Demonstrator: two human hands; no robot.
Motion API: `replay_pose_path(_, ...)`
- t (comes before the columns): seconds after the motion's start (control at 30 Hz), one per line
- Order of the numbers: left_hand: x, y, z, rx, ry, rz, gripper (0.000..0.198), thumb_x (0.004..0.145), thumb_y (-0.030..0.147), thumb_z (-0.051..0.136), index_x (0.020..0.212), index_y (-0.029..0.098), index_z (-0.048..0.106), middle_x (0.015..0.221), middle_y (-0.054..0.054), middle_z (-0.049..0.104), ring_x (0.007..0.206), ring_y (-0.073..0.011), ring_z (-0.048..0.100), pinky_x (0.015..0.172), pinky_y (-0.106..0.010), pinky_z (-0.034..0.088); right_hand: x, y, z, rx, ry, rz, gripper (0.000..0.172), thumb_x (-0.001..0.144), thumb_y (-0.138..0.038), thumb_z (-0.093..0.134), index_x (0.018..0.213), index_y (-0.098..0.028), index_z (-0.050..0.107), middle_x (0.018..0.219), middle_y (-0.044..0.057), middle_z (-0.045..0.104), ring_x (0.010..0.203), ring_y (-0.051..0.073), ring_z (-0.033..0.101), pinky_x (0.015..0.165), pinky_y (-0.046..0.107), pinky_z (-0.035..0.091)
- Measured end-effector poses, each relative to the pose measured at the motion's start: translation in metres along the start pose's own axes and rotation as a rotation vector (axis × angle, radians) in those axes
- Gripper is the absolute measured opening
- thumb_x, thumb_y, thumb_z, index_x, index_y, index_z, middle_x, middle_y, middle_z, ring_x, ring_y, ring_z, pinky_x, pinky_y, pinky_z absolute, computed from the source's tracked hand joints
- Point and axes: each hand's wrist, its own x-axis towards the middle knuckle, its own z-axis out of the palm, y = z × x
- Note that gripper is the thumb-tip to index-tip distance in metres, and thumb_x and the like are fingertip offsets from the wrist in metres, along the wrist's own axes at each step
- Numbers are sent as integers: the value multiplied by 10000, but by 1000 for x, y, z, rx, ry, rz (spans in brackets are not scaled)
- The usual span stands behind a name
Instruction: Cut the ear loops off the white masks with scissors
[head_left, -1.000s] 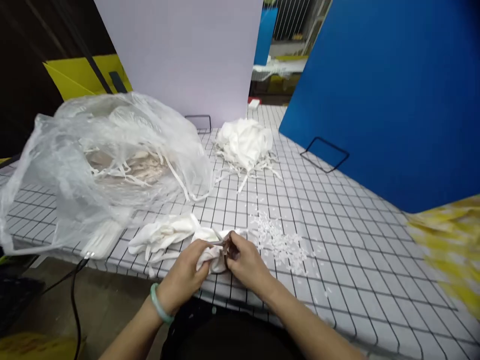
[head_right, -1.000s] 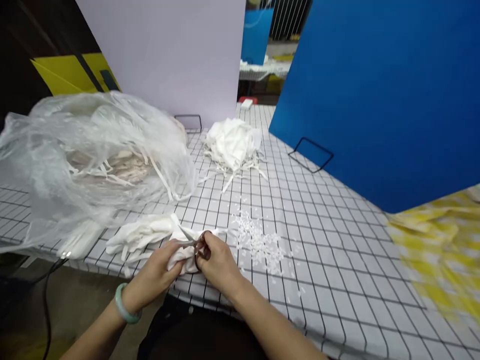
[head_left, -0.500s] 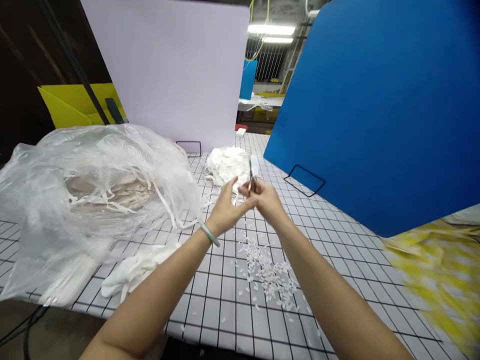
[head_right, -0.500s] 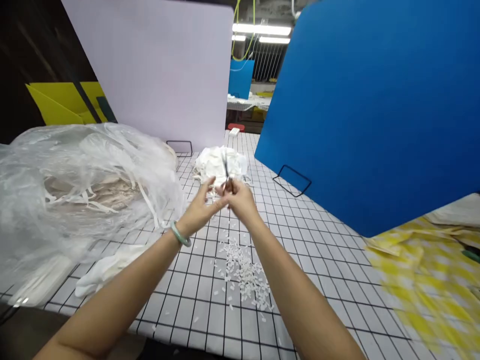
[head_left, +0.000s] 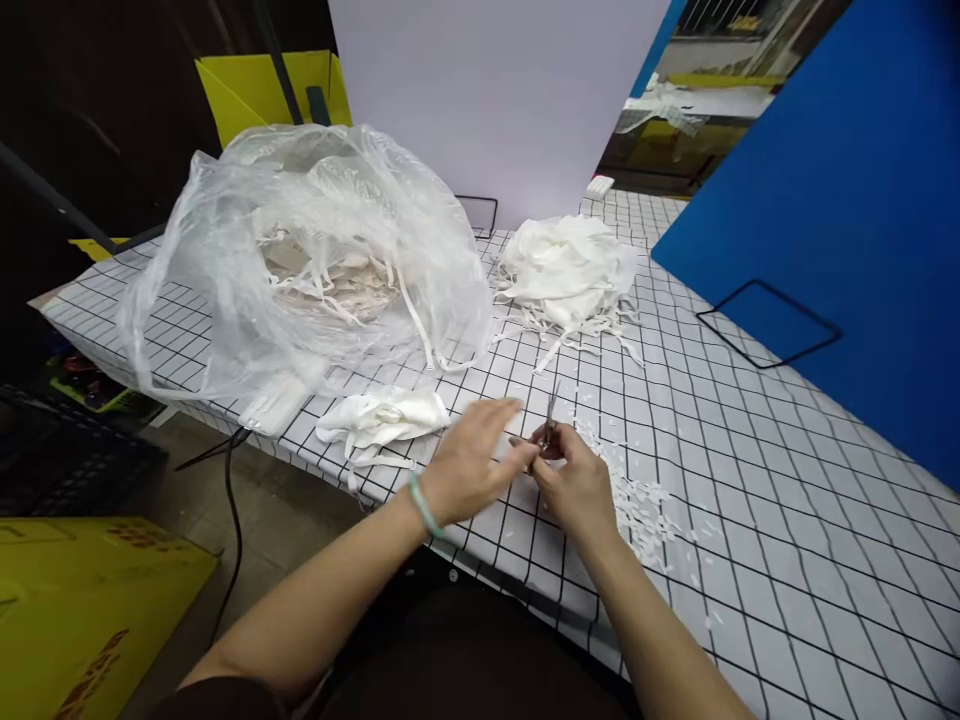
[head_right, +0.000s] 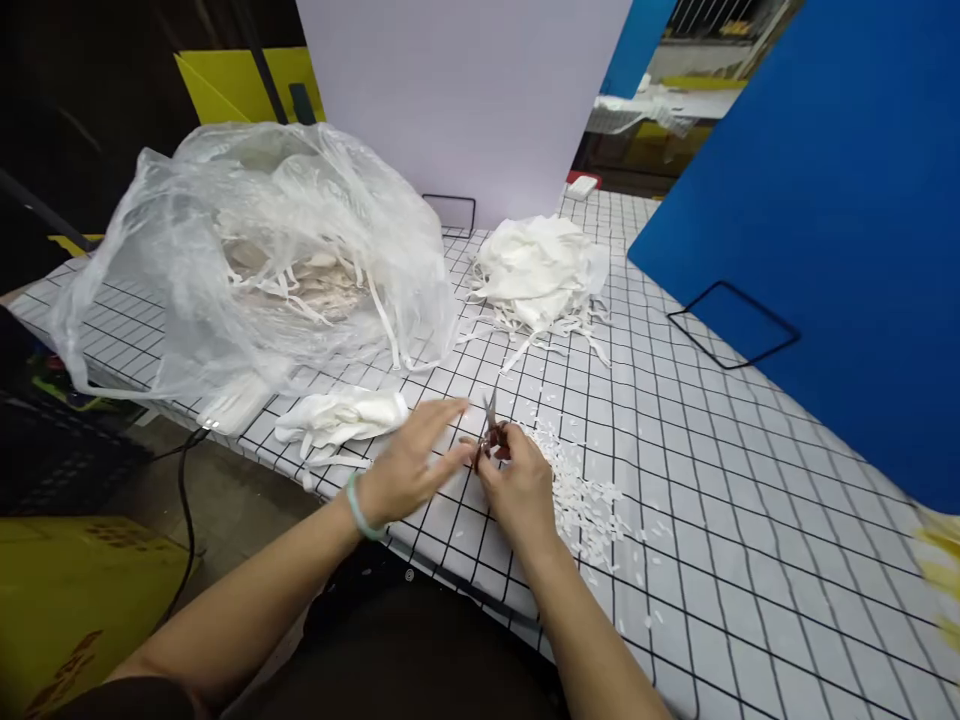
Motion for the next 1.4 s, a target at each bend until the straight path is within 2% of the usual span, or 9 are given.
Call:
replay_pose_path(0.17,-12,-57,-89,458,160,-377,340,795,128,581,1127,120,656,1291,-208,587,1313,-422,455,1097,-668,361,31,-36,45,268,-213,103,661,618,-409,832,1184,-254,526,1115,86,642,919,253,620,716,367,515)
replay_pose_path(0.27,-2,-70,-107,431,65,-424,132,742,96,576,804,142,682,991,-156,668,1099,-371,585,1020,-598,443,47,-64,87,425,-247,-12,429,638,-269,757,1008,-253,539,1073,55,644,1012,244,585,862,397,496)
replay_pose_path(0.4,10,-47,-112,318,-50,-430,173,804,135,520,805,165,690,764,-43,647,762,-202,618,771,-354,541,64,-77,98,529,-306,-21,173,700,-245,627,798,-237,484,774,-18,589,822,190,591,844,384,497)
replay_pose_path(0.57,17,-1,-115,-93,-334,-493,195,844,267,560,917,169,713,635,18,589,501,-105,471,455,-208,367,94,-62,21,699,-367,0,259,671,-244,673,843,-231,480,789,-23,600,767,166,633,777,358,529)
replay_pose_path(0.7,35,20,-106,-344,-304,-498,130,811,244,585,821,153,676,683,5,612,583,-104,529,517,-200,420,88,-63,-10,787,-422,-94,396,635,-229,814,876,-244,500,875,-17,622,834,165,627,864,382,521)
replay_pose_path(0.8,52,29,-102,-408,-185,-483,90,791,231,584,783,154,630,662,21,581,579,-97,521,536,-202,432,63,-64,8,854,-583,-83,440,606,-231,845,883,-246,504,935,-11,625,820,152,603,828,357,524)
replay_pose_path(0.9,63,32,-108,-320,-153,-438,70,786,209,588,785,150,627,678,20,581,573,-90,499,519,-192,407,51,-58,21,941,-507,45,364,625,-278,791,836,-236,498,832,-32,577,672,116,520,658,293,475)
replay_pose_path(1.2,39,27,-114,-426,-537,-446,324,930,453,605,928,151,723,638,22,517,515,-76,406,460,-191,322,85,-54,-35,952,-396,94,357,565,-287,735,854,-234,532,813,-16,553,670,133,477,572,267,374)
replay_pose_path(1.4,22,43,-77,-504,-176,-46,232,974,326,583,895,202,762,1216,-93,589,1147,-225,574,1012,-372,490,72,-59,-2,937,-516,66,364,599,-350,784,859,-226,560,814,0,594,678,146,526,587,284,434)
